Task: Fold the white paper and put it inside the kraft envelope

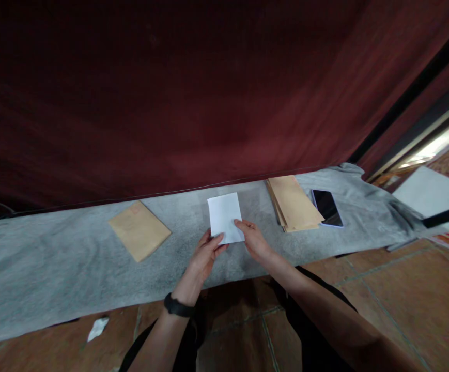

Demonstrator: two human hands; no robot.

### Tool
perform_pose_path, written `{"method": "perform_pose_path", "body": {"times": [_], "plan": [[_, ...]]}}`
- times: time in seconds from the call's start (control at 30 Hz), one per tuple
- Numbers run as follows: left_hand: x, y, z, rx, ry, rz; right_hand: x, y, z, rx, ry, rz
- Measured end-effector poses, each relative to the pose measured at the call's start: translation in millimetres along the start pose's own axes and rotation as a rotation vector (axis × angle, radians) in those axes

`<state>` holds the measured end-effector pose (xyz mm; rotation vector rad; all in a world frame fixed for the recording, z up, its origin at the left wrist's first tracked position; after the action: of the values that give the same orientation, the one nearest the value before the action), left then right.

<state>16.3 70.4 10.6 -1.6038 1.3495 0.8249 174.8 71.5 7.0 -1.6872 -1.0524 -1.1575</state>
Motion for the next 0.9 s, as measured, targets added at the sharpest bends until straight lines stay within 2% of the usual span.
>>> {"method": "perform_pose_path", "body": {"times": [0.13, 0.3, 0.37, 0.43, 0.53, 0.6, 0.67, 0.73, 0.8, 0.9], "plan": [[0.2, 7.3, 7.0, -0.128, -0.017, 0.002, 3.7, 6.2, 2.7, -0.034, -0.032, 0.044], [-19.0, 15.8, 14.6, -0.068, -0.297, 0.245, 17.5, 27.7, 14.9, -0.111, -0.013, 0.153], [-24.5, 17.6, 15.8, -0.049, -0.343, 0.271, 20.0, 36.6, 19.3, -0.145, 0.021, 0.124], [-28.0, 19.1, 16.6, -0.074, -0.35, 0.248, 19.3, 42.6, 22.2, -0.143, 0.025, 0.062], [-29.9, 20.0, 17.2, -0.185, -0.345, 0.152, 14.5, 46.5, 23.0, -0.133, -0.035, 0.063], [-26.7, 18.3, 17.1, -0.23, -0.271, 0.063, 11.3, 46.6, 21.9, -0.147, -0.064, 0.123], [-20.1, 14.0, 16.7, -0.194, -0.162, 0.012, 8.2, 45.4, 20.5, -0.152, -0.077, 0.165], [-12.9, 9.9, 16.4, -0.142, -0.113, 0.02, 4.4, 43.7, 19.4, -0.136, -0.083, 0.184], [-7.3, 8.5, 17.4, -0.131, -0.138, 0.067, -0.6, 42.3, 19.4, -0.103, -0.076, 0.181], [-3.8, 11.2, 22.0, -0.17, -0.196, 0.178, -7.6, 43.9, 22.6, -0.104, -0.005, 0.036]]}}
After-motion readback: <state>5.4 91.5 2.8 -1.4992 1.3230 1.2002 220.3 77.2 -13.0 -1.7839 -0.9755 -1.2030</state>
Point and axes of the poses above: each hand's wrist, its own z-axis towards the middle knuckle, its own y-axis out of the back of the hand, x = y × z, the point moved 2 cm from there along z, towards the middle knuckle, and after that the axes turned 9 degrees about -x, right-handed, at the moved point
